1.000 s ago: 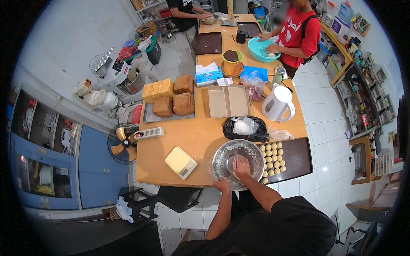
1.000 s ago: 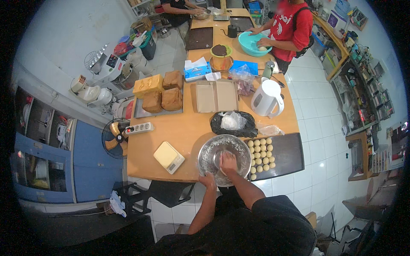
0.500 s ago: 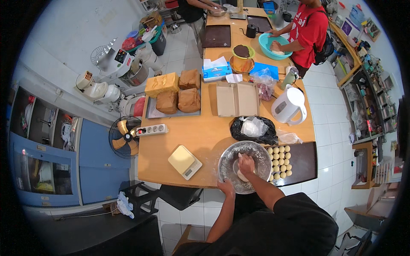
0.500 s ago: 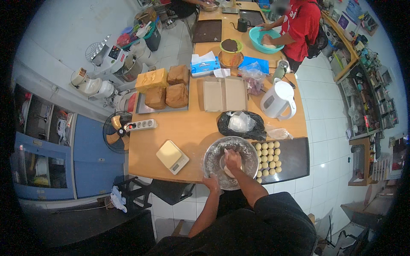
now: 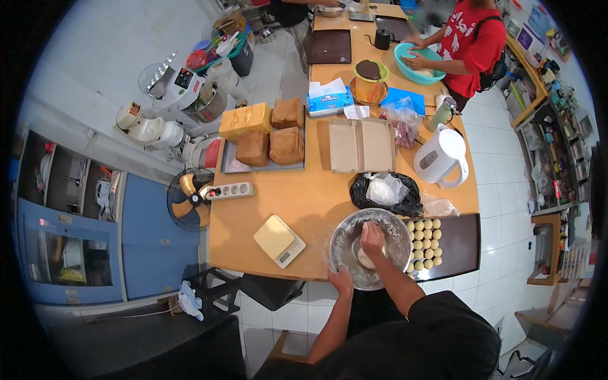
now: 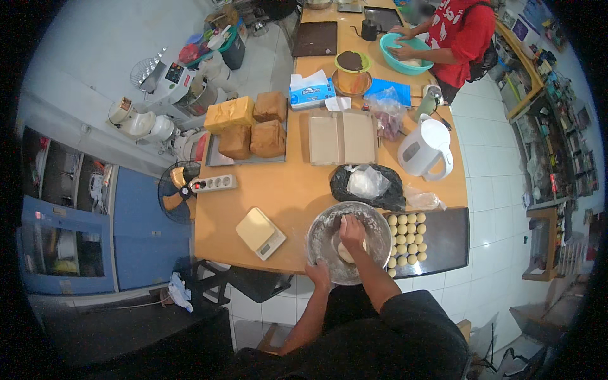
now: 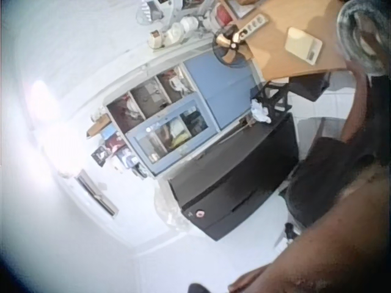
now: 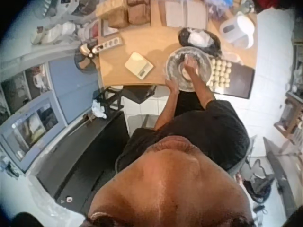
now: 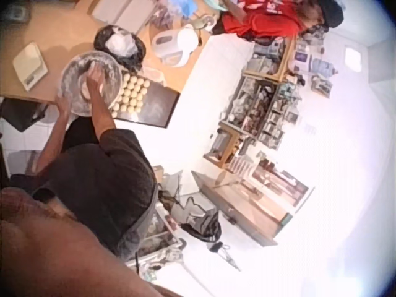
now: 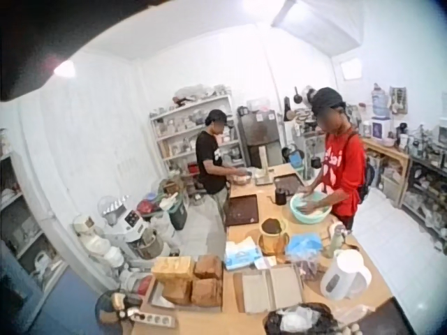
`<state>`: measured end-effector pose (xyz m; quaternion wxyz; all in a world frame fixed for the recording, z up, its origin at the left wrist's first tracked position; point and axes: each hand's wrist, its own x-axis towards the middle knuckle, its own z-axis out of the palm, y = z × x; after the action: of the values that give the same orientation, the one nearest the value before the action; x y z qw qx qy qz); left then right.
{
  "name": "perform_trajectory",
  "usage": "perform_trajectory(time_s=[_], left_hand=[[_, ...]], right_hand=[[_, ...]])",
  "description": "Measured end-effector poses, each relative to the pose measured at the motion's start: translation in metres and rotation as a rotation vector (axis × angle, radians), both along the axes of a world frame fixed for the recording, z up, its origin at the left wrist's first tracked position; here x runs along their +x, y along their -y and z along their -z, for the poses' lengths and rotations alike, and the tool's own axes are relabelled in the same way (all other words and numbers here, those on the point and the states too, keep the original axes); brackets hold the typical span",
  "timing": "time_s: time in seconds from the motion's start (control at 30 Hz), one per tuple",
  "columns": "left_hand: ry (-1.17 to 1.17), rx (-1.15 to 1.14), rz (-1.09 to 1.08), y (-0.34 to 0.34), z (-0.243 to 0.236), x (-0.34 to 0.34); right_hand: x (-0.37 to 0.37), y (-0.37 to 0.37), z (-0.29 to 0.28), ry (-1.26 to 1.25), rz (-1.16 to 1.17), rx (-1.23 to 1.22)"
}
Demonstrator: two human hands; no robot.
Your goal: The person kneads a piece of dough inside a metal bowl by hand.
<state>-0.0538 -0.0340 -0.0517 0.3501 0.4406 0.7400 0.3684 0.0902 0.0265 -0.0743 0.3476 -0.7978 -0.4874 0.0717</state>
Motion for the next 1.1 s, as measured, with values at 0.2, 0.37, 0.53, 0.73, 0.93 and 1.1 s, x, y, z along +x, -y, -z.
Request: perform_trajectory(time_s=[0.2,0.37,0.53,0.73,0.93,1.1], left_hand=[[0.152,0.113,-0.074,0.001,0.008,0.004],[0.138,0.028,-0.033,0.001,0.002,0.007],[-0.101,0.191,-0.058,0.002,0.020,0.009],[0.109,0.159,-0.173,-0.003,0.001,0.021],[0.181,0.044,-0.150,0.000,-0.035,0.027],[0.035,0.244,-0.186,-0.003,-0.002,0.019]], right_hand=[[-0.004,-0.003,-0.019,-0.133,-0.025,0.048],[0.004,0.011,-0.031,-0.294,-0.144,-0.089],[-0.001,0.041,-0.040,0.014,-0.179,-0.224],[-0.019,0.079,-0.017,0.386,-0.242,-0.290],[-0.005,0.076,-0.066,0.155,-0.240,-0.540],[-0.010,0.085,-0.076,0.118,-0.222,-0.510]])
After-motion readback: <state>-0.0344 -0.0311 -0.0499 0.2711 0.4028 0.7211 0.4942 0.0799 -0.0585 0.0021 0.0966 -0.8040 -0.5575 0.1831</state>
